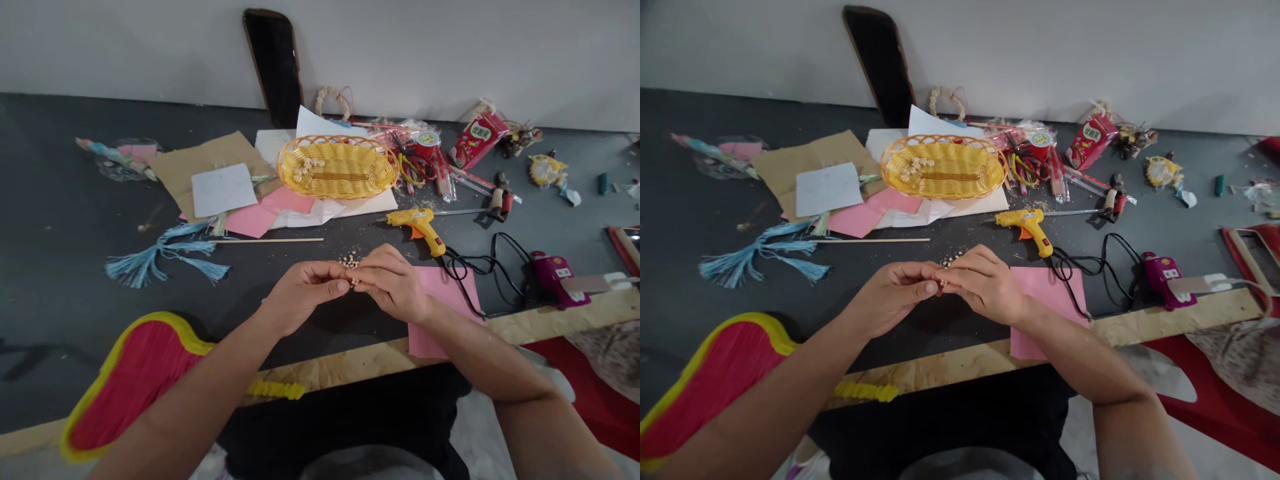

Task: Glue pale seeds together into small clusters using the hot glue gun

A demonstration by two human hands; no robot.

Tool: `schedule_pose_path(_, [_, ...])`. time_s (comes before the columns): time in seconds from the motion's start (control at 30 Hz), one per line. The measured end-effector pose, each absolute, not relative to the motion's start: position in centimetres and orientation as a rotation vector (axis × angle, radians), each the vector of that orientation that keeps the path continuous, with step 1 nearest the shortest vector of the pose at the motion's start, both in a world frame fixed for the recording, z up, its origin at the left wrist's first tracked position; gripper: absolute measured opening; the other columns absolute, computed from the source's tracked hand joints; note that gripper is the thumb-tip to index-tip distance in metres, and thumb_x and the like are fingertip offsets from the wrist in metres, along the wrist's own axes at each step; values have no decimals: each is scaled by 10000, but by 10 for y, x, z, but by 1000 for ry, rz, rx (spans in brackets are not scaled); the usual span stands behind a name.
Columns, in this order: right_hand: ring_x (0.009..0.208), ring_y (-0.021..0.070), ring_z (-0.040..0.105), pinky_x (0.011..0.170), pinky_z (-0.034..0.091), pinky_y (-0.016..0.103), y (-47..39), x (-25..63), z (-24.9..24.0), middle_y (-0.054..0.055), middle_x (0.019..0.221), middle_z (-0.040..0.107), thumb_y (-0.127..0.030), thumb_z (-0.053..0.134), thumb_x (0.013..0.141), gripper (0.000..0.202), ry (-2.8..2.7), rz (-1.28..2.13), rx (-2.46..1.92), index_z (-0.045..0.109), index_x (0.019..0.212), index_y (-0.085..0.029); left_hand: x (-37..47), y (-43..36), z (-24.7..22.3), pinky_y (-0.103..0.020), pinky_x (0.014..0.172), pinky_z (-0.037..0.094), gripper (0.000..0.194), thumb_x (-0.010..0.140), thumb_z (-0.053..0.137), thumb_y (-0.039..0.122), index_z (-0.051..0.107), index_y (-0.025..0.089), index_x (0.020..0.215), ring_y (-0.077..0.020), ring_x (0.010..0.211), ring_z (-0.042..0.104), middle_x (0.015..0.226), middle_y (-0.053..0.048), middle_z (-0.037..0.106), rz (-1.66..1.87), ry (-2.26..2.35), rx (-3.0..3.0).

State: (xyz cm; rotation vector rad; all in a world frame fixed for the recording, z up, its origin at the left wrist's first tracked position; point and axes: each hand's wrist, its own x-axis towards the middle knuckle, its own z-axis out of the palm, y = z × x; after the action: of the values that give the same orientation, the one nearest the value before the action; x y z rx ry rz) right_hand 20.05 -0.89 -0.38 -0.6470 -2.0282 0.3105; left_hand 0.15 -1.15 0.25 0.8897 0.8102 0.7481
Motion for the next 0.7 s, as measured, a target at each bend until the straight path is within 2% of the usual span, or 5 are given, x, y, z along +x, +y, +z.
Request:
schedule_pose_path(0.2, [835, 171, 621, 752, 556, 328, -10, 200, -4, 78, 897, 713, -211, 661, 911, 194, -2034, 309, -645, 709, 1096, -173, 1, -12, 0, -248, 753, 443, 208, 706, 851, 321, 765, 144, 774, -119, 747, 582, 758, -17, 686, 741, 821, 896])
schedule_pose_path(0.37, [839, 174, 646, 754, 568, 334, -12, 199, -5, 96, 920, 704, -296, 674, 907, 247, -2027, 373, -636, 676, 1108, -152, 2, -13, 3, -242, 739, 438, 214, 718, 842, 339, 767, 146, 772, -113, 731, 571, 742, -12, 674, 746, 805, 895])
schedule_pose_path(0.57, [825, 159, 658, 740, 570, 314, -15, 196, -3, 72, 899, 694, -174, 671, 891, 128, -1981, 413, -648, 660, 1018, -182, 3, -13, 3, -238, 747, 430, 232, 697, 855, 369, 773, 158, 747, -112, 745, 575, 755, -16, 693, 724, 783, 866])
schedule_pose_path(0.7, [824, 161, 658, 741, 570, 314, -14, 199, 0, 64, 887, 686, -156, 658, 884, 147, -1996, 368, -719, 653, 1027, -188, 3, -13, 3, -230, 749, 420, 188, 725, 837, 344, 776, 175, 781, -104, 744, 559, 750, -1, 679, 766, 838, 907])
